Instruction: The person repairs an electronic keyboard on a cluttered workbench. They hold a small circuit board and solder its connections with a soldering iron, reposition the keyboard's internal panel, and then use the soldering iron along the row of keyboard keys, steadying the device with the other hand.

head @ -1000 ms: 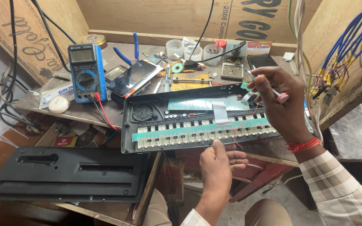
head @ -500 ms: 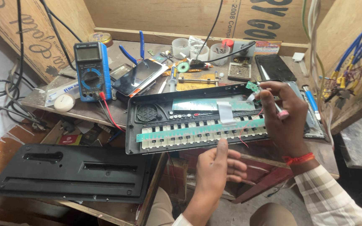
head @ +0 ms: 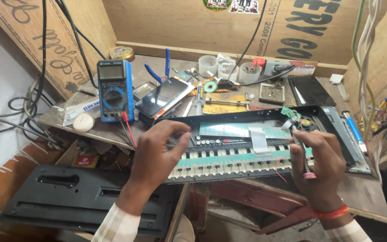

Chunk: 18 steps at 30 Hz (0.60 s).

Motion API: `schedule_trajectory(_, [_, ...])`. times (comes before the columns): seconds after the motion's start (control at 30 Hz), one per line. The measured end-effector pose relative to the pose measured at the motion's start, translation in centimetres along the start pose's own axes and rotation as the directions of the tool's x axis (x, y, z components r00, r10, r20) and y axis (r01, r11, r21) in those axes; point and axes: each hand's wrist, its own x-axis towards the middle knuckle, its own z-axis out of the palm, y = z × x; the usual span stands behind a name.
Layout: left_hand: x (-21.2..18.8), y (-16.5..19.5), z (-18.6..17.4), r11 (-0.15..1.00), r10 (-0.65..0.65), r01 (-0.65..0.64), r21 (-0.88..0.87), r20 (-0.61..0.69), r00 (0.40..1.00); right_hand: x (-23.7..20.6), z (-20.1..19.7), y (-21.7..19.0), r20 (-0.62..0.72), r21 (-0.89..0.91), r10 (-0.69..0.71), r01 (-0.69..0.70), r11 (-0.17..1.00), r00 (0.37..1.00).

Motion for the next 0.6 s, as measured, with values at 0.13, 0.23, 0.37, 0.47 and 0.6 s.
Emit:
schedule_trajectory(0.13, [3.3,-0.8,1.4,0.976,0.171,-0.2,0.082,0.27,0.947,0.0,0.2,0.1,-0.006,-0.044,0.007,-0.007,0.999,1.0])
schedule_trajectory(0.23, [4.9,-1.2,2.9,0.946,0.218,-0.295,0.133,0.411,0.885,-0.1,0.4,0.3,-0.013,-0.043,0.021,-0.022,0.999,1.0])
schedule_trajectory(0.37, [6.5,-2.2,4.1,0.934,0.126,-0.288,0.212,0.558,0.82,-0.8,0.6,0.9,-0.042,-0.041,0.02,-0.022,0.999,0.999])
schedule_trajectory(0.47, [7.2,-2.8,4.8,0.926,0.164,-0.33,0.184,0.59,0.791,-1.4,0.7,1.4,-0.074,-0.063,0.024,-0.029,0.998,0.997])
schedule_trajectory(0.6, [8.0,-2.8,6.5,0.931,0.217,-0.349,0.104,0.613,0.759,-1.4,0.8,1.6,-0.121,-0.024,0.054,-0.057,0.998,0.991])
